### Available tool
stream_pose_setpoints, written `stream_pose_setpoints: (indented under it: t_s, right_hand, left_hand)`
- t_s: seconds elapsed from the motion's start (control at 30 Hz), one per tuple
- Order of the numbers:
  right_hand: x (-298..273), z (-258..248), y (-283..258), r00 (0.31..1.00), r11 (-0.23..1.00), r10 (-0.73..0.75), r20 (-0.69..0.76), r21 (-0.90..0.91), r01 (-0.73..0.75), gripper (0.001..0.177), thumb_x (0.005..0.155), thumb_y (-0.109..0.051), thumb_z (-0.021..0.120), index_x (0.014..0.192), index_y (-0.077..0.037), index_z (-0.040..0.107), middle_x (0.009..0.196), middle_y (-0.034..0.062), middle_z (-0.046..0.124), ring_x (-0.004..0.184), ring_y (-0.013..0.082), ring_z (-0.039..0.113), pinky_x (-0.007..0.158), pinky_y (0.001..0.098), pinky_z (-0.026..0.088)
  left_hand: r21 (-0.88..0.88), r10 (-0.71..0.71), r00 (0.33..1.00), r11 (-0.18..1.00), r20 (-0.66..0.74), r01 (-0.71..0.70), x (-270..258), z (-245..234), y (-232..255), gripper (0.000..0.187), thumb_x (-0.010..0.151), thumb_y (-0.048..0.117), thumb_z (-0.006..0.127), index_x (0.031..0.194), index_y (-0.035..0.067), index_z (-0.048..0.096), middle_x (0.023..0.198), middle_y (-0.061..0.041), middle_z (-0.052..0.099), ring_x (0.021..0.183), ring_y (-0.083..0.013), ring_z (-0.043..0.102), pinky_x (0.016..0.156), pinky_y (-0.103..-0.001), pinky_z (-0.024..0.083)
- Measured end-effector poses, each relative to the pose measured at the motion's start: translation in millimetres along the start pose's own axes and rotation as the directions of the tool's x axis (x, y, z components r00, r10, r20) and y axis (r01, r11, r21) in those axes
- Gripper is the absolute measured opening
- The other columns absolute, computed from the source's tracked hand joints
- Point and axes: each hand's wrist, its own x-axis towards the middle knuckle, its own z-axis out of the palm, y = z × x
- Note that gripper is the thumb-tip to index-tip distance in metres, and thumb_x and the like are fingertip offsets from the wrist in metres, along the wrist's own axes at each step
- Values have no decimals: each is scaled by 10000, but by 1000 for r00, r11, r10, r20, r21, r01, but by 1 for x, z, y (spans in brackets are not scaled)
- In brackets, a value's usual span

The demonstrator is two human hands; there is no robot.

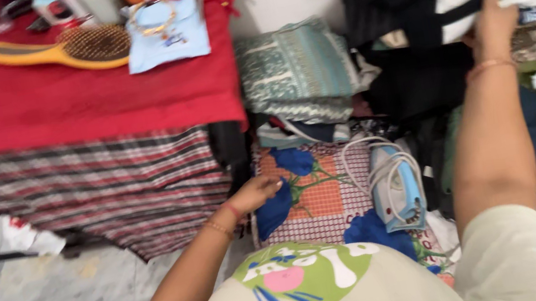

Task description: The person sorts through various household items including clothing, electronics, and tangled strings, placing some into a large cloth bag and plugging a charger into a wall outlet.

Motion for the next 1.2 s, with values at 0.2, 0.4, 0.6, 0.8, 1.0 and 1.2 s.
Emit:
stream_pose_setpoints:
  t_s: [0.2,0.4,0.6,0.8,1.0,1.2]
  right_hand:
    - [-83,16,8,925,918,379,12,-129,-375,482,1100,-591,602,1205,-123,548,833,104,660,636,186,683,527,331,556]
    - [-226,82,41,812,885,466,352,-179,-430,341,1071,-473,627,1139,-146,561,872,79,690,661,187,675,533,338,550]
    - [-452,182,54,468,782,577,669,-288,-553,313,965,-395,672,1104,-125,593,879,96,711,715,190,701,590,329,578]
    - [-658,316,21,-90,391,753,652,-553,-736,460,966,-455,601,1249,-93,593,1038,127,735,909,234,706,789,404,591]
    - [-756,460,-46,-362,288,395,845,-488,-824,605,1023,-554,448,1334,-47,562,1163,177,710,1034,278,695,912,433,557]
    - [-825,568,-121,-482,317,177,858,-514,-797,625,1054,-566,411,1337,-33,572,1155,166,705,1053,275,687,917,423,552]
  left_hand:
    - [-17,-6,999,1000,-38,5,-15,-8,-17,469,993,405,640,1247,13,693,988,-59,719,859,-129,649,741,-302,540]
    - [-172,-120,987,980,-110,100,-79,-43,-35,494,967,410,645,1318,62,635,1089,-18,713,914,-112,661,697,-301,533]
    - [-383,-245,943,912,-227,145,-210,-100,-75,522,966,402,671,1385,94,618,1160,-22,703,965,-137,634,775,-326,503]
    - [-602,-410,782,797,-470,56,-381,-155,-114,507,960,396,629,1384,121,595,1269,-26,673,1176,-174,612,956,-395,510]
    - [-635,-348,531,458,-772,-622,-580,-178,-115,466,1028,415,530,1345,76,574,1399,-128,627,1311,-287,577,1110,-488,440]
    - [-379,-338,238,452,-911,-807,-725,-150,-65,560,1048,496,420,1380,57,522,1427,-176,581,1334,-320,550,1115,-496,428]
